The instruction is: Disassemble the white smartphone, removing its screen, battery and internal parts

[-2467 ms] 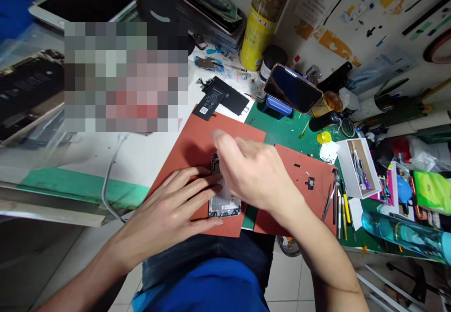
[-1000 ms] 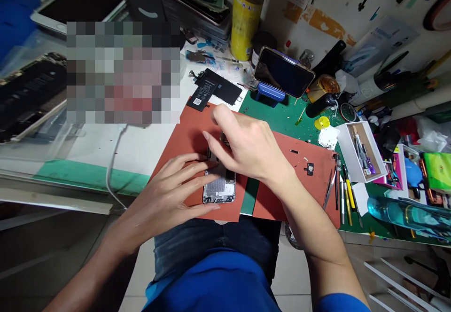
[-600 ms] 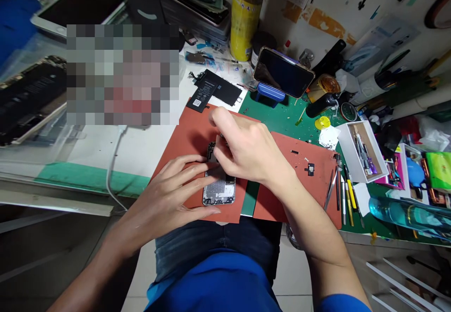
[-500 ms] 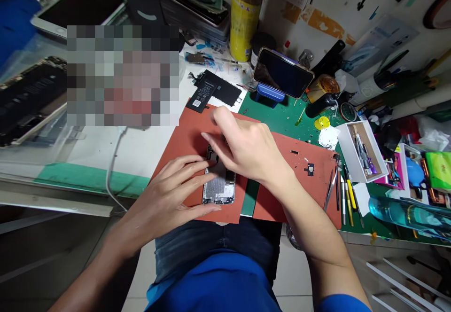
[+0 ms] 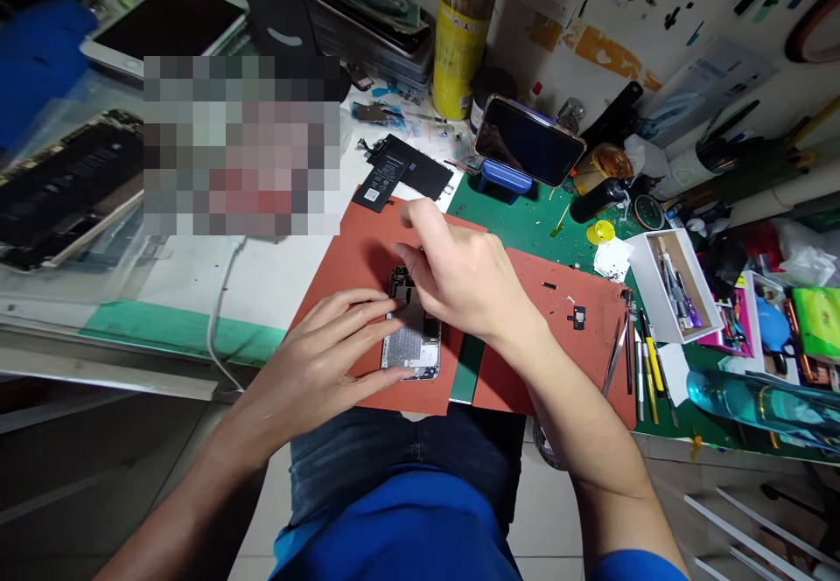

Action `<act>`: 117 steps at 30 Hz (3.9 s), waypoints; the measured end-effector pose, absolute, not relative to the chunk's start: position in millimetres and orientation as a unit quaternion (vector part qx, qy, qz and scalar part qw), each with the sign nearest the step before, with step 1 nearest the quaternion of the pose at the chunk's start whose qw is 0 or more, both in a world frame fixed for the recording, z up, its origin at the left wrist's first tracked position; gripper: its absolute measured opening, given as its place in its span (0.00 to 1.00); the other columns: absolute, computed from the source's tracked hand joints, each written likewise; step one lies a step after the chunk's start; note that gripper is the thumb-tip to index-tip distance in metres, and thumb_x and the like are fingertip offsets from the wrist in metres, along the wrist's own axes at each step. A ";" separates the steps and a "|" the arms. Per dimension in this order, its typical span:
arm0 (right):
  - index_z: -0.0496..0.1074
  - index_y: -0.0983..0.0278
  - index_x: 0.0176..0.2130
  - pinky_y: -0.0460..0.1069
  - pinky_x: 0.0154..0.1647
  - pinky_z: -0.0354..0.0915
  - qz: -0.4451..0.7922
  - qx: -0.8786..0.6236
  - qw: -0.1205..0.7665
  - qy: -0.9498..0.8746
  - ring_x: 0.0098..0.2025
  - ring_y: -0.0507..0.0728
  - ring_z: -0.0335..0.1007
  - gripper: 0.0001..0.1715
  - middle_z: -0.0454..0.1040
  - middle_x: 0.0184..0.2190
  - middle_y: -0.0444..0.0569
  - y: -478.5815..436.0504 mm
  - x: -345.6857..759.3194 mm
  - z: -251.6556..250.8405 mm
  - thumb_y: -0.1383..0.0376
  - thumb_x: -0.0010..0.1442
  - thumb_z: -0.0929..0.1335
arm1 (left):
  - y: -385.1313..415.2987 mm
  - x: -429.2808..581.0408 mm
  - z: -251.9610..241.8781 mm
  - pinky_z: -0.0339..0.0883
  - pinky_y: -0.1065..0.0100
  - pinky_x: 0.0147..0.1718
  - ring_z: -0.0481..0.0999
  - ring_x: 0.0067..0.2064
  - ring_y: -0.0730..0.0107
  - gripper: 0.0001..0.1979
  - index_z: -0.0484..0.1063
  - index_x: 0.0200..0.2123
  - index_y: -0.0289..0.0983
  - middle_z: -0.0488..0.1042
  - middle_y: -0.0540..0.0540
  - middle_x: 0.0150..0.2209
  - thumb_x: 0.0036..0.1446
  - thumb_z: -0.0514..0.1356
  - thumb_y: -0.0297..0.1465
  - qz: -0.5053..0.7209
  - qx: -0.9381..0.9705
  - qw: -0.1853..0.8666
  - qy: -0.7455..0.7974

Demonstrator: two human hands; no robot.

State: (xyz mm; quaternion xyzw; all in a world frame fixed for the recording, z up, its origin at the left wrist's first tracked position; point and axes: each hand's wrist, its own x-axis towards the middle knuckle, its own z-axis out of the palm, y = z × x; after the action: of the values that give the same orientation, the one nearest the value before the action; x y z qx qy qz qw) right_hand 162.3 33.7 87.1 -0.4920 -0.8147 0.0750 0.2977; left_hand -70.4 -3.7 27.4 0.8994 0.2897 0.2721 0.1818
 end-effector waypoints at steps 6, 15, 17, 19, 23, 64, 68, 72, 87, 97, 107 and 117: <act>0.66 0.57 0.49 0.47 0.24 0.61 0.122 -0.550 0.416 -0.714 0.22 0.49 0.68 0.11 0.69 0.25 0.34 16.3 167.5 93.1 0.61 0.73 0.72 | -2.1 -73.8 26.6 0.75 0.47 0.62 0.76 0.63 0.49 0.15 0.74 0.57 0.34 0.79 0.36 0.59 0.72 0.67 0.33 0.297 0.886 0.215 0.285; 0.65 0.56 0.43 0.45 0.19 0.61 0.375 -0.597 0.562 -0.431 0.22 0.50 0.72 0.23 0.71 0.24 0.34 -8.0 172.2 66.4 0.52 0.64 0.78 | 5.0 -61.5 36.7 0.76 0.67 0.42 0.83 0.40 0.70 0.05 0.78 0.50 0.39 0.83 0.50 0.44 0.74 0.64 0.29 0.349 0.792 0.254 0.432; 0.65 0.56 0.43 0.45 0.19 0.61 0.390 -0.593 0.567 -0.417 0.21 0.50 0.71 0.23 0.71 0.23 0.34 -6.7 171.1 63.9 0.51 0.63 0.79 | 8.2 -54.4 39.9 0.76 0.68 0.41 0.83 0.39 0.70 0.05 0.79 0.50 0.40 0.84 0.51 0.43 0.74 0.64 0.31 0.340 0.794 0.265 0.429; 0.65 0.56 0.42 0.44 0.20 0.61 0.403 -0.586 0.573 -0.407 0.21 0.50 0.70 0.24 0.72 0.22 0.34 -5.7 169.7 63.2 0.51 0.63 0.79 | 10.3 -48.6 41.6 0.76 0.68 0.41 0.83 0.39 0.69 0.05 0.79 0.49 0.40 0.84 0.51 0.43 0.75 0.62 0.32 0.333 0.797 0.274 0.422; 0.66 0.57 0.42 0.44 0.20 0.62 0.421 -0.578 0.576 -0.396 0.21 0.49 0.69 0.24 0.74 0.22 0.35 -10.7 170.9 66.7 0.50 0.63 0.79 | 12.9 -46.6 43.8 0.75 0.69 0.39 0.84 0.39 0.68 0.07 0.78 0.45 0.41 0.84 0.52 0.40 0.77 0.58 0.31 0.308 0.821 0.264 0.402; 0.67 0.57 0.47 0.46 0.23 0.69 -0.040 -0.553 0.491 -0.672 0.24 0.50 0.73 0.15 0.74 0.30 0.38 -26.3 190.8 95.3 0.68 0.67 0.75 | 17.2 -73.0 19.5 0.76 0.49 0.58 0.82 0.57 0.53 0.12 0.79 0.57 0.39 0.83 0.41 0.56 0.74 0.62 0.30 0.301 0.875 0.168 0.340; 0.65 0.57 0.46 0.45 0.21 0.64 -0.022 -0.476 0.433 -0.765 0.19 0.47 0.64 0.11 0.68 0.25 0.33 16.0 164.1 107.1 0.71 0.69 0.69 | 17.5 -74.0 19.5 0.77 0.47 0.56 0.81 0.57 0.49 0.11 0.81 0.53 0.38 0.82 0.37 0.55 0.74 0.61 0.30 0.280 0.887 0.142 0.339; 0.64 0.57 0.45 0.46 0.19 0.61 -0.044 -0.450 0.425 -0.784 0.18 0.47 0.61 0.11 0.68 0.24 0.33 38.7 150.8 81.5 0.71 0.67 0.67 | 15.9 -73.7 21.5 0.77 0.45 0.55 0.80 0.58 0.45 0.10 0.83 0.49 0.37 0.80 0.34 0.54 0.74 0.61 0.32 0.266 0.894 0.114 0.341; 0.64 0.57 0.45 0.44 0.20 0.61 -0.037 -0.460 0.415 -0.784 0.20 0.46 0.63 0.12 0.69 0.26 0.34 41.7 149.3 62.6 0.71 0.69 0.69 | 14.6 -72.8 24.8 0.77 0.45 0.51 0.79 0.56 0.46 0.08 0.81 0.48 0.35 0.79 0.36 0.52 0.73 0.63 0.31 0.273 0.893 0.120 0.336; 0.63 0.57 0.46 0.44 0.20 0.61 -0.039 -0.470 0.399 -0.786 0.19 0.47 0.61 0.10 0.70 0.25 0.34 40.5 149.2 62.5 0.71 0.70 0.68 | 14.2 -72.6 24.3 0.76 0.46 0.52 0.79 0.56 0.47 0.08 0.81 0.48 0.35 0.79 0.36 0.53 0.74 0.62 0.32 0.270 0.893 0.122 0.338; 0.63 0.57 0.46 0.44 0.21 0.62 -0.022 -0.471 0.409 -0.781 0.20 0.46 0.62 0.13 0.68 0.25 0.33 39.5 147.8 62.5 0.72 0.70 0.69 | 13.9 -71.9 24.7 0.76 0.46 0.51 0.79 0.55 0.47 0.08 0.81 0.48 0.35 0.79 0.37 0.52 0.74 0.63 0.31 0.273 0.890 0.127 0.342; 0.63 0.57 0.46 0.45 0.20 0.62 -0.052 -0.476 0.384 -0.789 0.19 0.47 0.63 0.12 0.70 0.26 0.34 38.0 148.1 64.3 0.72 0.70 0.69 | 12.9 -72.0 23.2 0.76 0.46 0.52 0.79 0.56 0.47 0.08 0.81 0.48 0.35 0.79 0.37 0.52 0.74 0.63 0.32 0.276 0.889 0.125 0.344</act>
State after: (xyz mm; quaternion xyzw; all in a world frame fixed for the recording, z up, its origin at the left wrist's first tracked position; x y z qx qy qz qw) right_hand 148.1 38.0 64.3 -0.4764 -0.7890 -0.0517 0.3844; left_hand -72.0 12.9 23.2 0.8889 0.3437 0.2758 0.1250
